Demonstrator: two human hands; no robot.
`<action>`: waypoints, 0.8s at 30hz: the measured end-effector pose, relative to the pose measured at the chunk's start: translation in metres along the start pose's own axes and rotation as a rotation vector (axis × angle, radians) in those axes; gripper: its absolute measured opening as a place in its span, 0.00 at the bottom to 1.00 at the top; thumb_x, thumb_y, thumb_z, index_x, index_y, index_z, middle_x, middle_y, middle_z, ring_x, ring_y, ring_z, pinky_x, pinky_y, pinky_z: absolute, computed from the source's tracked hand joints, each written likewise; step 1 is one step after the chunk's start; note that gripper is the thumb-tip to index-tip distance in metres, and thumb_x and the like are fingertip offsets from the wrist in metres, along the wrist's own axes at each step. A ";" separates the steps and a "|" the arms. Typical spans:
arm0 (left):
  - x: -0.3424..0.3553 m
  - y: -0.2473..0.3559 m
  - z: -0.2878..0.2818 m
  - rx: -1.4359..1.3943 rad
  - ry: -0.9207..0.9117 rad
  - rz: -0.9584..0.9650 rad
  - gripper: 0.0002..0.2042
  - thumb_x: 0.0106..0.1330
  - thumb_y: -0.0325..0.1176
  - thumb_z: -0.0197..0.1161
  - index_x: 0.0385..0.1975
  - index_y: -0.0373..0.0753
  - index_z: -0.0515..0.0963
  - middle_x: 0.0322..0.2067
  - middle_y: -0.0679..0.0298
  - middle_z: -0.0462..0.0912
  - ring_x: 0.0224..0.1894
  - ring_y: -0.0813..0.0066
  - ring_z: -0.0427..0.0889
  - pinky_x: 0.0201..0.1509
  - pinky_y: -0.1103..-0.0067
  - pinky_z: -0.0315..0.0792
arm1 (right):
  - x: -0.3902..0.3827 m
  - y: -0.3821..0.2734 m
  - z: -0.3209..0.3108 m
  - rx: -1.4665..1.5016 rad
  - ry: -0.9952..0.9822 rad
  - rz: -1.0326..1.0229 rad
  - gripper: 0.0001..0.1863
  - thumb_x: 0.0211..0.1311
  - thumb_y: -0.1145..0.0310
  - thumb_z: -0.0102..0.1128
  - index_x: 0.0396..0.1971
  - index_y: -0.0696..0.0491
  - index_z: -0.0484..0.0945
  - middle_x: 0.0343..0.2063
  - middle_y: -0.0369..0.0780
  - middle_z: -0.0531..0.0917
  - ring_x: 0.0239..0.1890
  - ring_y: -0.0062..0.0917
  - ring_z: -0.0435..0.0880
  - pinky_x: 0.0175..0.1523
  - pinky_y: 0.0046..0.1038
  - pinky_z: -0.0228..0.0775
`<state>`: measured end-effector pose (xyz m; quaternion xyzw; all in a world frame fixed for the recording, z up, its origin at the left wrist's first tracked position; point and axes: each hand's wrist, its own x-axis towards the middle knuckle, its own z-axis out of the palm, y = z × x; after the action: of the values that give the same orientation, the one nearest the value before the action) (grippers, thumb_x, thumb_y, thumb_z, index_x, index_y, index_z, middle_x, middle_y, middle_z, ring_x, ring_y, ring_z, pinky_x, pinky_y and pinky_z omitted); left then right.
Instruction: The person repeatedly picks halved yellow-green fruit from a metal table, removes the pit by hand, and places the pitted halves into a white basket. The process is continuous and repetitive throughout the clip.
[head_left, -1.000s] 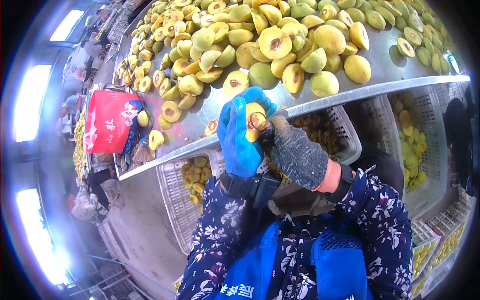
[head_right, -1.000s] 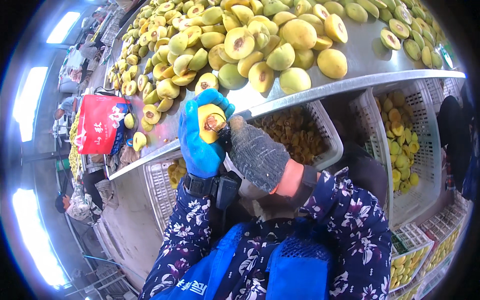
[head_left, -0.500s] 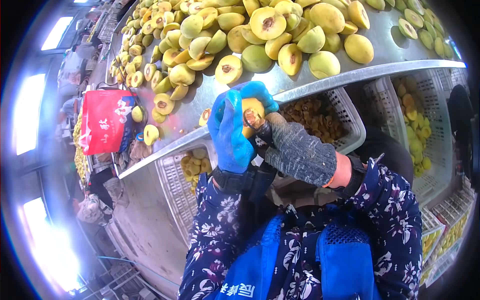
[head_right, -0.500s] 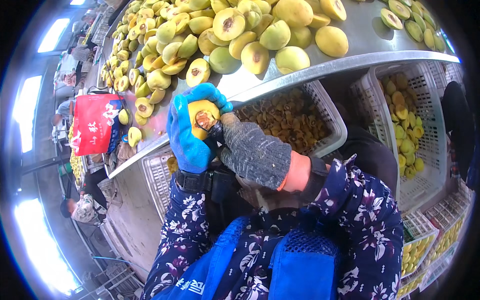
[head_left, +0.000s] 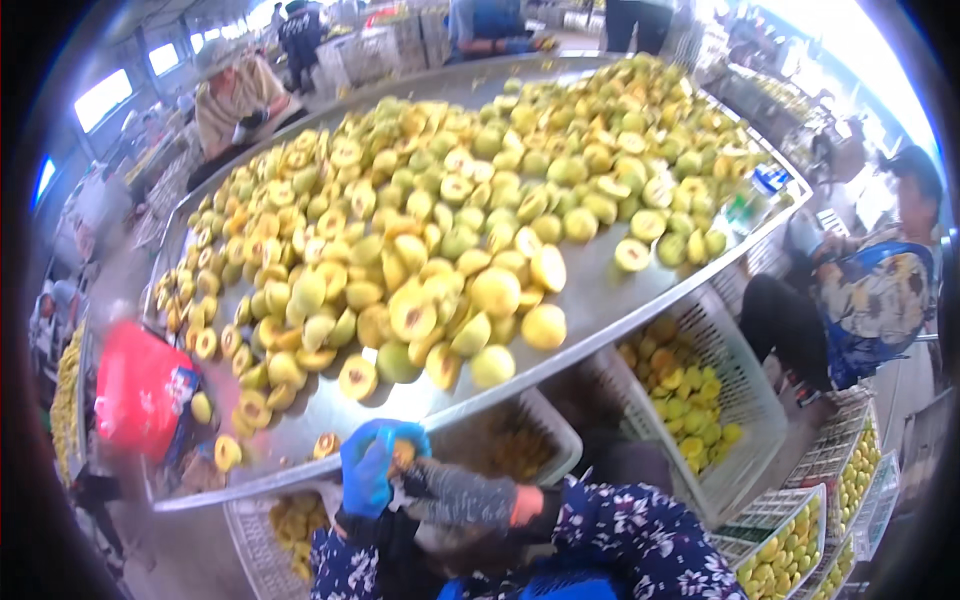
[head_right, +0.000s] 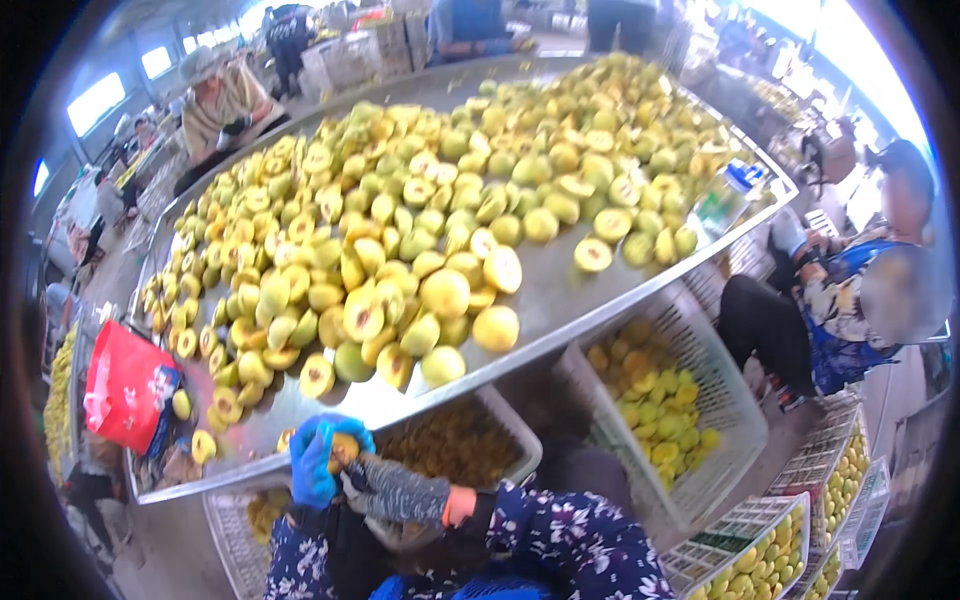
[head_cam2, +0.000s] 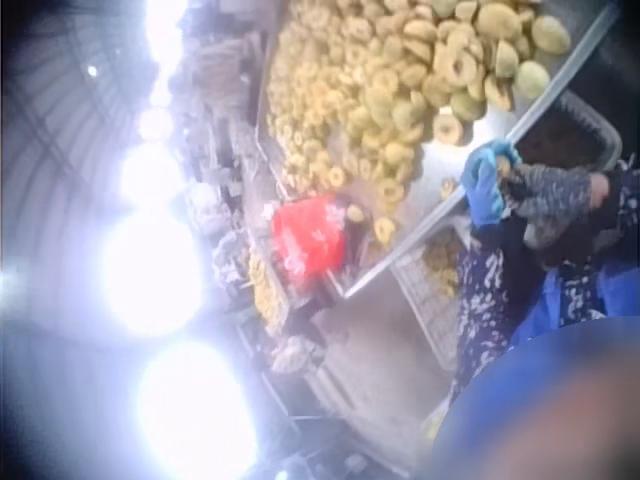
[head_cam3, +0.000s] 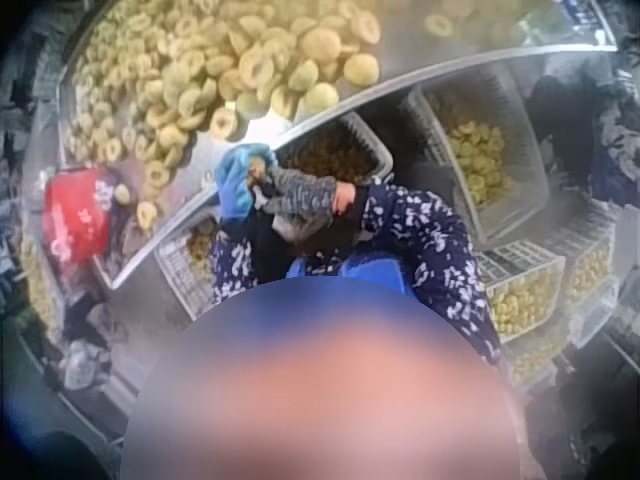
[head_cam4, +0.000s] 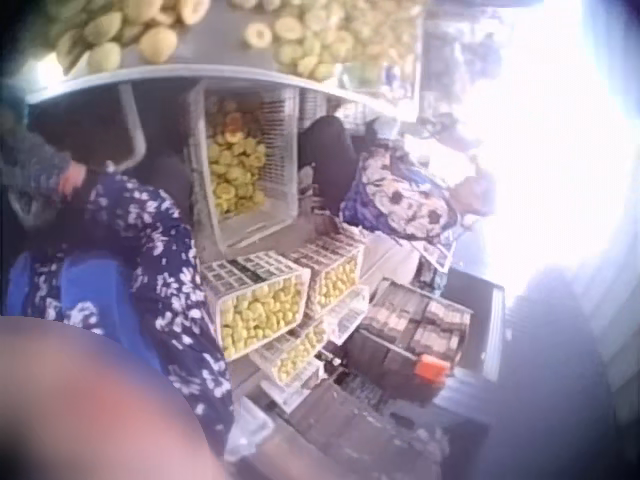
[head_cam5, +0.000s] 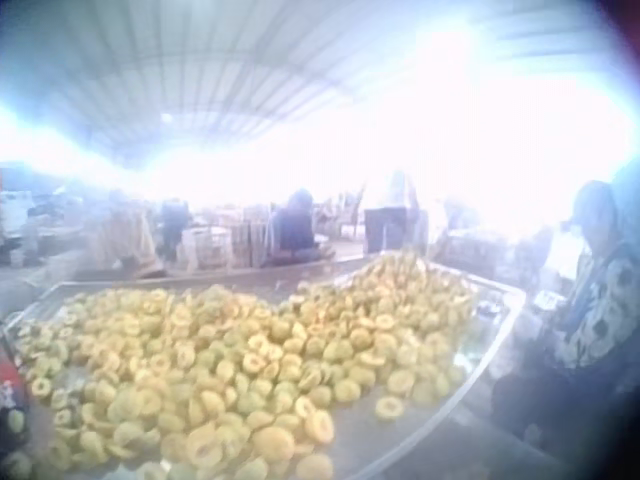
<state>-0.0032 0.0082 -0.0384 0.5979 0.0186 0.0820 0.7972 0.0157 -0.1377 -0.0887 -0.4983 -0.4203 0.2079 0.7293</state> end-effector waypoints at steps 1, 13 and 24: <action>-0.001 0.002 -0.001 0.026 -0.035 -0.023 0.20 0.70 0.44 0.57 0.38 0.27 0.77 0.30 0.50 0.82 0.31 0.61 0.82 0.36 0.69 0.78 | 0.001 0.000 0.000 -0.041 -0.011 -0.075 0.20 0.63 0.74 0.60 0.55 0.54 0.69 0.43 0.32 0.73 0.46 0.16 0.72 0.47 0.22 0.70; -0.003 0.012 -0.003 -0.072 -0.134 -0.072 0.19 0.69 0.43 0.57 0.39 0.28 0.79 0.33 0.56 0.83 0.35 0.68 0.81 0.43 0.72 0.75 | 0.016 -0.068 -0.016 0.689 -0.155 0.777 0.13 0.64 0.72 0.62 0.46 0.52 0.72 0.31 0.32 0.78 0.28 0.14 0.79 0.30 0.18 0.72; -0.005 0.017 0.002 -0.267 -0.113 -0.204 0.24 0.71 0.50 0.54 0.44 0.29 0.77 0.38 0.52 0.83 0.37 0.63 0.83 0.42 0.71 0.78 | 0.019 -0.079 -0.023 0.853 -0.133 1.026 0.14 0.59 0.67 0.66 0.42 0.55 0.75 0.24 0.33 0.78 0.25 0.16 0.78 0.30 0.20 0.71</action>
<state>-0.0099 0.0100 -0.0218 0.4854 0.0234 -0.0312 0.8734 0.0358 -0.1697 -0.0136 -0.2892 -0.0553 0.7065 0.6435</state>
